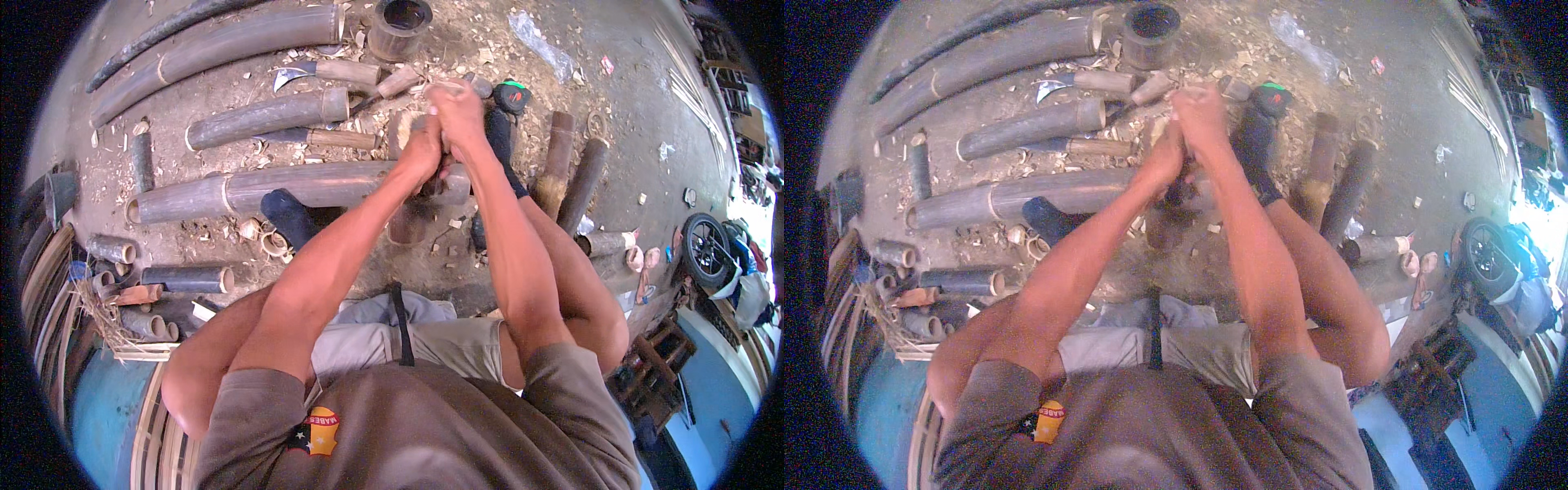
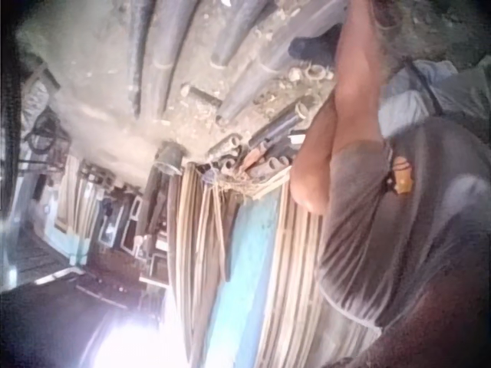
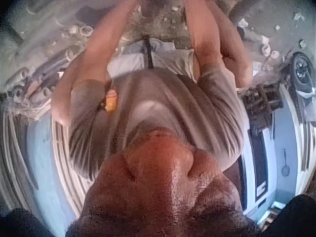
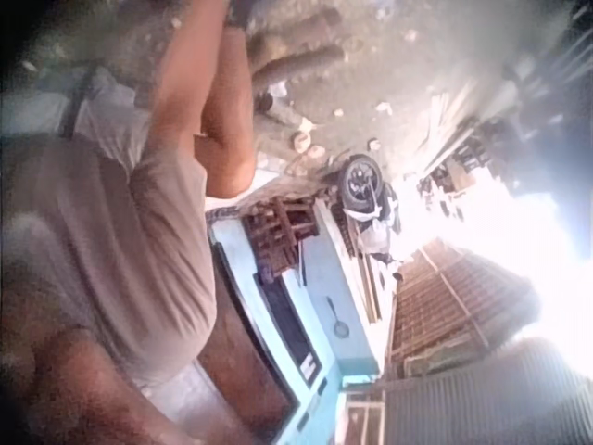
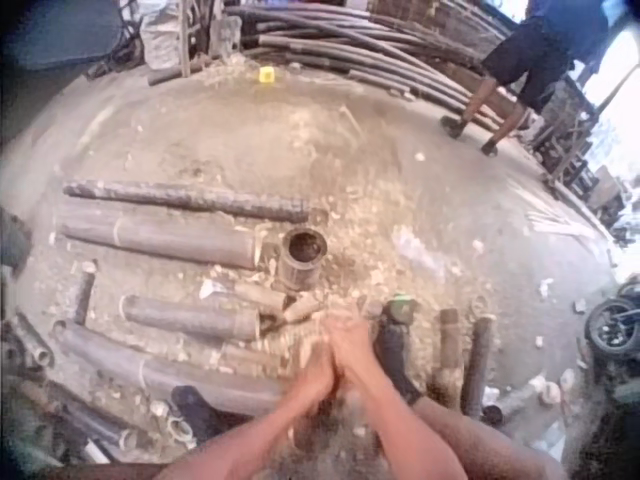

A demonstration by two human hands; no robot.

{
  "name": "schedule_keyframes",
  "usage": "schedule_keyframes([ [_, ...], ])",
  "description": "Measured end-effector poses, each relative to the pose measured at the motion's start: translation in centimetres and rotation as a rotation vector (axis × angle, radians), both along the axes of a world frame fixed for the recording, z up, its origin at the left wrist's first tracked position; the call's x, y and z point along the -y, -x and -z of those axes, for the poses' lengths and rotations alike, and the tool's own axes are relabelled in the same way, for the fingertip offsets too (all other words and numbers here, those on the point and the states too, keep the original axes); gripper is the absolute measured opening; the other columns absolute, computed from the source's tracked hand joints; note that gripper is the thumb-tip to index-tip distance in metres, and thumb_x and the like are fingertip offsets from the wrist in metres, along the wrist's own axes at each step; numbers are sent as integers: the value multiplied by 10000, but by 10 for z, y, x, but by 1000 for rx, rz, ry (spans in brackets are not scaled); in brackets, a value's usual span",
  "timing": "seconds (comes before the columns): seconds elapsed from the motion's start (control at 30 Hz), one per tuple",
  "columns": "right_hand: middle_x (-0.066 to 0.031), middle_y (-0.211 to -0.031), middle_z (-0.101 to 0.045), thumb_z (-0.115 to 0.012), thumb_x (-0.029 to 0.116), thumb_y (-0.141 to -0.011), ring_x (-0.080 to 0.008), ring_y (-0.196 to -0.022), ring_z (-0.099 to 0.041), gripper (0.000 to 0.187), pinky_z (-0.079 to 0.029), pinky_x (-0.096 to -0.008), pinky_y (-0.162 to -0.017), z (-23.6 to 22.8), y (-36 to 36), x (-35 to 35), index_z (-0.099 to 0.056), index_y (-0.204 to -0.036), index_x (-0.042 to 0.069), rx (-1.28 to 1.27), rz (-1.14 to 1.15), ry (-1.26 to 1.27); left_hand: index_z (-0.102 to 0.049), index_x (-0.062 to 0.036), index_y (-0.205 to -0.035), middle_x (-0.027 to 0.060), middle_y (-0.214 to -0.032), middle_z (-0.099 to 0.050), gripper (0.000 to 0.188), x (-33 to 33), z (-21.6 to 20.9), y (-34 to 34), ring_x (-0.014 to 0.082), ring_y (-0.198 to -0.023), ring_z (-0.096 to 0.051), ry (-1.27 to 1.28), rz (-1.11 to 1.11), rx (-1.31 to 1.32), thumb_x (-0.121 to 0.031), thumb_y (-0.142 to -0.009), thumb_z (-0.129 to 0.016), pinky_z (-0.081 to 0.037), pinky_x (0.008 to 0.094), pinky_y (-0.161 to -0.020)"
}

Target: The person assembles bamboo pieces into a T-shaped joint. They insert a smaller bamboo piece into a larger one, tap it with a wooden mallet, and then fit another bamboo segment into the assembly. The person inspects the fit and continues to adjust the pieces.

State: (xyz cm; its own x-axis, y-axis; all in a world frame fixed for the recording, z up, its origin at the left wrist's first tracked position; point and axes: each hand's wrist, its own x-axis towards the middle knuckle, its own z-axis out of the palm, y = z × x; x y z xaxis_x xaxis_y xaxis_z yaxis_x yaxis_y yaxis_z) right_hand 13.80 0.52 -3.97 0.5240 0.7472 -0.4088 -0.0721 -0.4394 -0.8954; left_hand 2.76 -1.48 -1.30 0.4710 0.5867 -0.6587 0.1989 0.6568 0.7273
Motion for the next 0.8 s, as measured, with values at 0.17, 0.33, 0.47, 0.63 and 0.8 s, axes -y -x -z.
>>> schedule_keyframes([
  [0.17, -121, -1069, -658, -748, 241, -887, -217, -935, -625, 449, -520, -372, -844, -13, -19, 56, -573, -1221, -3, 202, 370, -60, -590, 7, -618, 130, -534, -558, 928, 7, 20, -12, 288, -529, -587, -254, 404, 44, -704, -1057, -186, -490, 473, -628],
  [0.33, -130, -1082, -643, -697, 217, -956, -213, -942, -614, 415, -521, -355, -822, -9, -1, 115, -521, -1262, 0, 104, 565, -132, -689, 55, -1143, 319, -1048, -699, 764, 30, 52, -7, 432, -996, -670, -530, 665, 94, -575, -1104, -258, -501, 490, -951],
  [0.47, -117, -1068, -639, -698, 210, -968, -211, -881, -607, 439, -523, -361, -813, 5, -7, 106, -507, -1306, 6, 19, 590, -153, -664, 51, -1053, 194, -816, -689, 719, 8, 16, -2, 287, -640, -671, -250, 796, 69, -583, -1097, -326, -568, 420, -674],
  [0.63, -75, -890, -630, -740, 222, -930, -167, -703, -618, 382, -565, -336, -641, 7, 1, 30, -567, -1233, 66, -564, 359, -438, -696, 51, -1083, 163, -877, -741, 762, -19, 3, 20, 228, -532, -643, -357, 381, -120, -642, -1062, -379, -550, 386, -643],
  [0.8, -53, -783, -641, -753, 253, -895, -168, -595, -616, 369, -564, -365, -593, -4, 43, -17, -619, -1181, 63, -746, -414, -133, -692, 42, -1153, 186, -1018, -714, 681, 35, 44, 51, 193, -846, -679, -575, -268, -267, -576, -1082, -414, -527, 350, -763],
])
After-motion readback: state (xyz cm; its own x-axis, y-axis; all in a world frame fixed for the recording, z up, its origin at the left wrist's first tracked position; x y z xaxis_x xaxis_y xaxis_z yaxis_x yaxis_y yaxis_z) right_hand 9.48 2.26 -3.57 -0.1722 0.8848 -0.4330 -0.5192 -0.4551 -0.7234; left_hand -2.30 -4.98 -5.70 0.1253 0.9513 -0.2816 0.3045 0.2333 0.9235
